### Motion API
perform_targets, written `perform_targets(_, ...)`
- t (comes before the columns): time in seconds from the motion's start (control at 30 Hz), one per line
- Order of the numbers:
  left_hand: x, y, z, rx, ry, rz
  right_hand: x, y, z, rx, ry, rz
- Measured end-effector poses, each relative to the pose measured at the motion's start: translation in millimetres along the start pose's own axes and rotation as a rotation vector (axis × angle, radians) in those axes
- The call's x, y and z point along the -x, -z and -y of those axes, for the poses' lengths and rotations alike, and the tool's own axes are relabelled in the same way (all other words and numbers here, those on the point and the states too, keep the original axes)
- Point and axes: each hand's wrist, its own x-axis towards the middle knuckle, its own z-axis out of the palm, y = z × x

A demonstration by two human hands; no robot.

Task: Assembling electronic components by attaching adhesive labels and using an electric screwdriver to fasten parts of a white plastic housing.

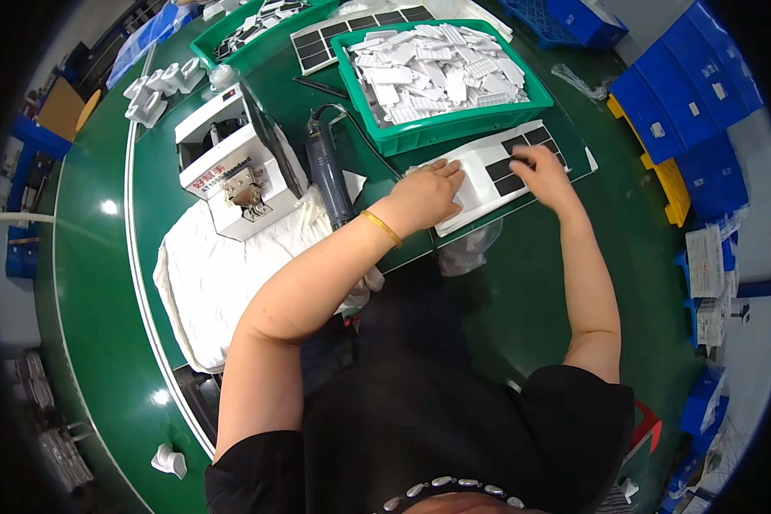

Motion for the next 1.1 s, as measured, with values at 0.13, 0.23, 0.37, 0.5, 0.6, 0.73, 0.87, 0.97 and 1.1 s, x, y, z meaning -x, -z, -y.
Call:
perform_targets(0.13, 1.1, -5.6, 3.9, 0.009, 0.008, -0.003, 3.0, 2.3, 10.3, -0.097, -0.101, 0.067)
perform_targets(0.23, 0.6, -5.2, 3.7, 0.003, -0.008, 0.008, 0.9, 10.3, 9.3, -0.557, -0.202, 0.164)
perform_targets(0.37, -0.1, -6.8, 2.7, 0.001, 0.005, 0.048, -11.1, 14.8, 24.5, -0.992, -0.125, 0.111)
perform_targets(0.5, 0.7, -11.7, 3.8, 0.013, 0.017, 0.01, -45.7, 25.3, 77.6, -0.843, -0.002, 0.05)
perform_targets(0.6, 3.0, -10.2, -0.2, -0.005, 0.042, 0.0, -70.6, 40.4, 112.0, -0.67, 0.143, -0.158)
perform_targets(0.73, 4.5, -1.2, -20.1, -0.118, 0.155, 0.008, -93.6, 33.0, 158.1, -0.487, 0.144, -0.096)
perform_targets(0.87, 10.4, 7.0, -48.8, -0.278, 0.058, 0.022, -128.1, 5.2, 168.5, -0.376, 0.225, 0.002)
perform_targets(0.97, 8.7, 9.5, -51.6, -0.235, 0.154, 0.227, -143.4, -25.9, 164.6, -0.299, 0.241, 0.047)
perform_targets(1.1, 8.1, 11.9, -55.9, -0.356, 0.253, 0.218, -142.3, -57.5, 155.4, -0.139, 0.286, 0.041)
